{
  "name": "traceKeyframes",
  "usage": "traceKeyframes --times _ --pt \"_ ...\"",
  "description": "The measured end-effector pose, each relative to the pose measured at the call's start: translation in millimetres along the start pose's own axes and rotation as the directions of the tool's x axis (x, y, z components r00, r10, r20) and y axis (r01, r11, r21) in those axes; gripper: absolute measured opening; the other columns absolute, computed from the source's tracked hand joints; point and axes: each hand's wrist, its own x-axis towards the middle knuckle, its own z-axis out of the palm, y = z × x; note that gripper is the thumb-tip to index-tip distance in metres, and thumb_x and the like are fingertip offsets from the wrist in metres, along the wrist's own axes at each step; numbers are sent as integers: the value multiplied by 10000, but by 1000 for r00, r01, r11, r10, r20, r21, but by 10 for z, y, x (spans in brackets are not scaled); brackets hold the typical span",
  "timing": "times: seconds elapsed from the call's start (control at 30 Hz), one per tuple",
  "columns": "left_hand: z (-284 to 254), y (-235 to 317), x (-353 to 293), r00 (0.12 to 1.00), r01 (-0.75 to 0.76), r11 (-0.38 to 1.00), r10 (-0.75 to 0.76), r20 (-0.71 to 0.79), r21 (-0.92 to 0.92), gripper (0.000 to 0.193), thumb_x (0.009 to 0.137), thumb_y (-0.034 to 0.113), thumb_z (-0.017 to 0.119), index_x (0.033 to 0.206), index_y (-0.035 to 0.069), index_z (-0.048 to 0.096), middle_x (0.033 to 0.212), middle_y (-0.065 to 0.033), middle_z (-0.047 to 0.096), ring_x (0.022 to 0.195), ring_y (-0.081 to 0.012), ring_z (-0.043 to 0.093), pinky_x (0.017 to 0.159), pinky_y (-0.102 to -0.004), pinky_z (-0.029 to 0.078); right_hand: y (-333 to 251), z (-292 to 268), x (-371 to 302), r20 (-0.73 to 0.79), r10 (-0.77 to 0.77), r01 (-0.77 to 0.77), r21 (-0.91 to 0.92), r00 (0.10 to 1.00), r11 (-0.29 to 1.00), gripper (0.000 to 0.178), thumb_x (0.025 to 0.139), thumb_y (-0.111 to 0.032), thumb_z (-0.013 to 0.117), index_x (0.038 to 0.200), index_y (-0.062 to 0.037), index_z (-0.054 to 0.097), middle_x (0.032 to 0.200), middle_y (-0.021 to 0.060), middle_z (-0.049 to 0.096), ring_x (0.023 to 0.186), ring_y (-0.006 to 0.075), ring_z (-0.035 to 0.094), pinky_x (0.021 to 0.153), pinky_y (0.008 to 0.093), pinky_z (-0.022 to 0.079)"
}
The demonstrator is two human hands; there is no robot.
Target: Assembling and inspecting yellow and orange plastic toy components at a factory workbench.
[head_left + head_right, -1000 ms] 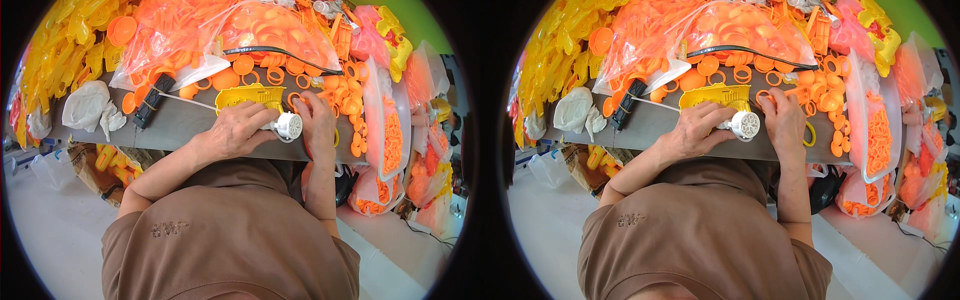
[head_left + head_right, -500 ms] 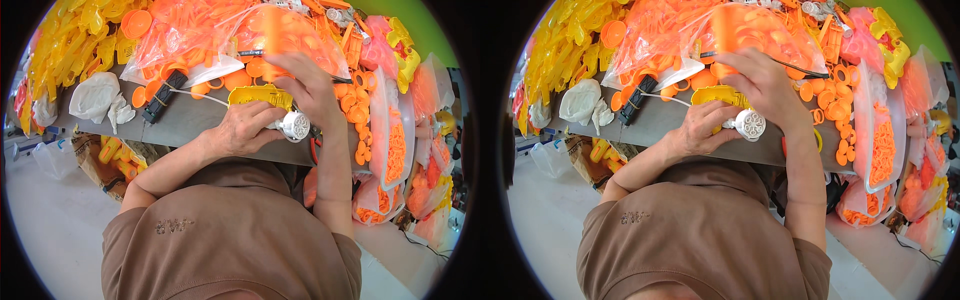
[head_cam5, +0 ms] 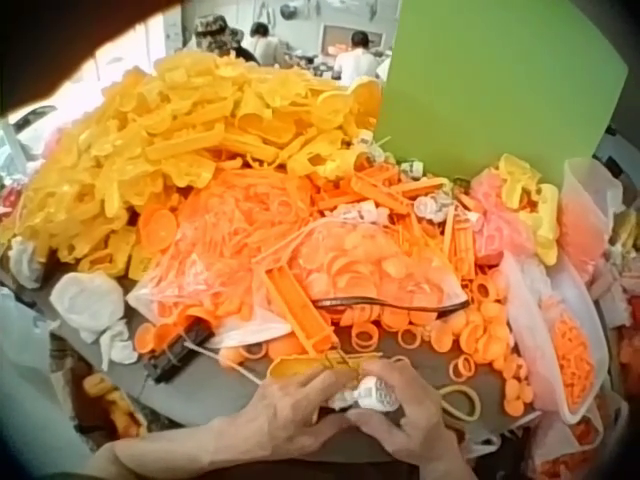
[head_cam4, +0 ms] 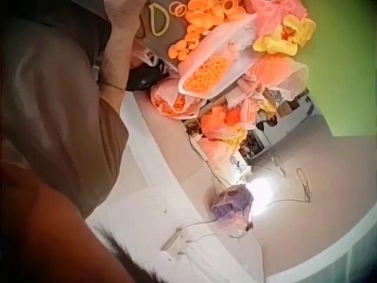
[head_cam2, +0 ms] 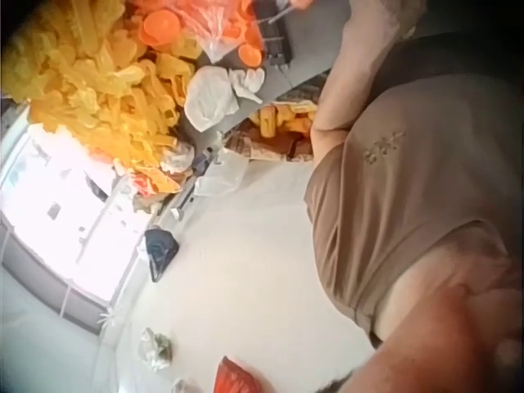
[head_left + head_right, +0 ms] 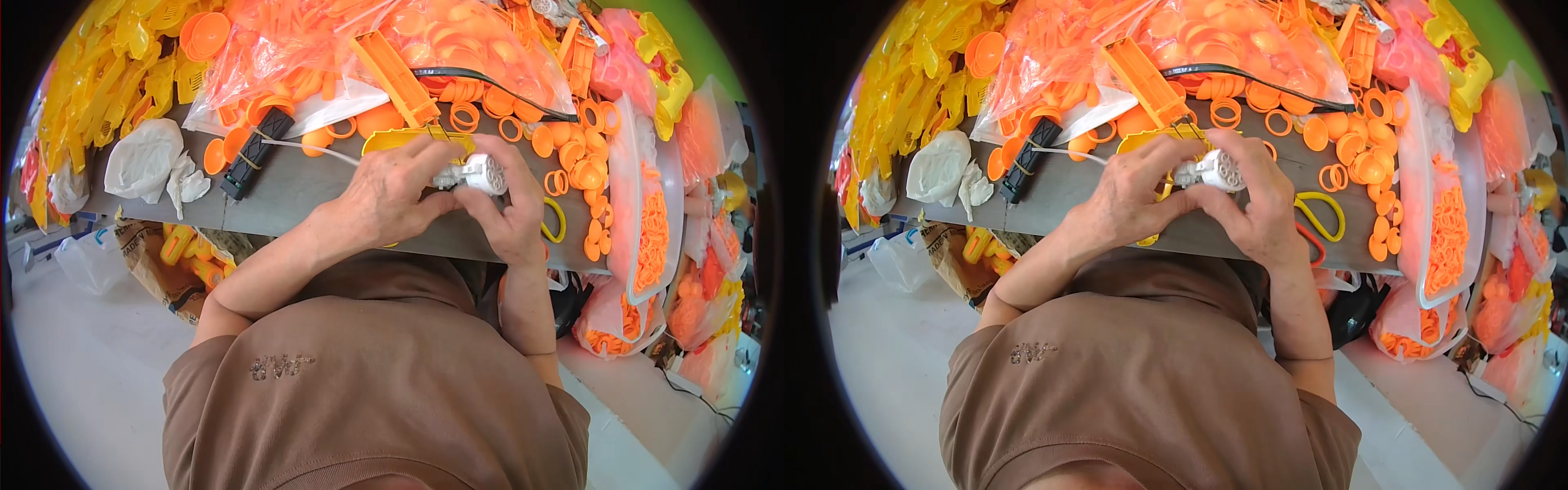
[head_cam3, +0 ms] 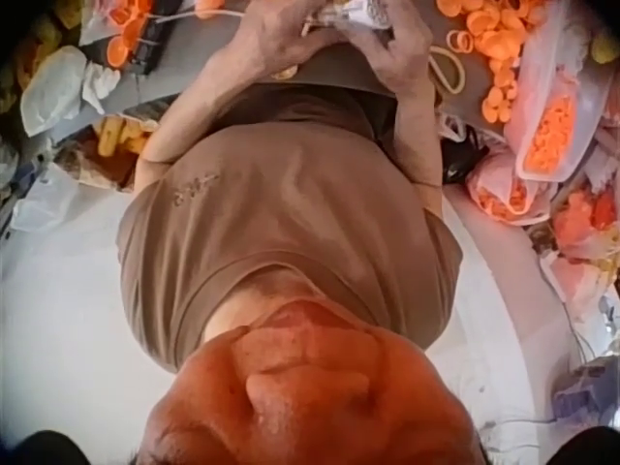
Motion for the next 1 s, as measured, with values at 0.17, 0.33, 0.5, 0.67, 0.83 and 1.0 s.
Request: traceKeyframes --times 0.17,0.33,0.5,0.67,0.83,1.0 --pt "-301 319 -90 958 277 961 -274 80 -29 428 727 85 702 1084 17 476 870 -155 567 760 -319 607 632 -385 497 297 122 -39 -266 347 -159 541 899 826 340 875 -137 606 1177 -8 522 935 9 551 793 44 499 690 195 427" --pt "39 263 -308 949 -60 980 115 294 -188 322 755 22 637 1046 11 501 866 -146 554 756 -295 593 624 -383 494 403 247 -60 -324 404 -52 723 855 689 301 912 -151 557 1172 -4 518 906 -8 559 794 38 513 676 187 432" --pt "-74 165 -137 916 -352 926 371 154 -139 209 738 -2 589 947 2 596 898 -132 596 779 -293 595 673 -381 501 403 199 -68 -176 481 -141 822 859 552 336 934 -182 514 1215 1 493 1023 61 596 896 123 591 752 269 486" --pt "-518 -125 441 936 -336 766 338 101 548 366 671 -23 577 1029 42 607 1094 -106 569 1002 -279 508 859 -368 383 382 212 -83 -142 479 -141 850 866 507 339 937 -209 512 1208 -6 494 1022 72 604 895 136 600 746 293 498" --pt "-469 -359 659 888 -459 618 303 346 638 326 655 10 601 978 53 622 1083 -69 542 1055 -234 466 908 -373 340 397 229 -107 -101 488 -146 885 867 443 357 939 -246 506 1203 -6 493 1027 84 608 911 150 603 758 323 508" --pt "-545 -276 701 863 -505 656 388 323 561 203 660 7 595 861 25 567 965 -86 541 952 -242 509 909 -401 356 357 258 -107 -109 504 -102 923 857 372 365 943 -247 492 1212 -2 472 1031 97 604 909 193 613 754 352 522"
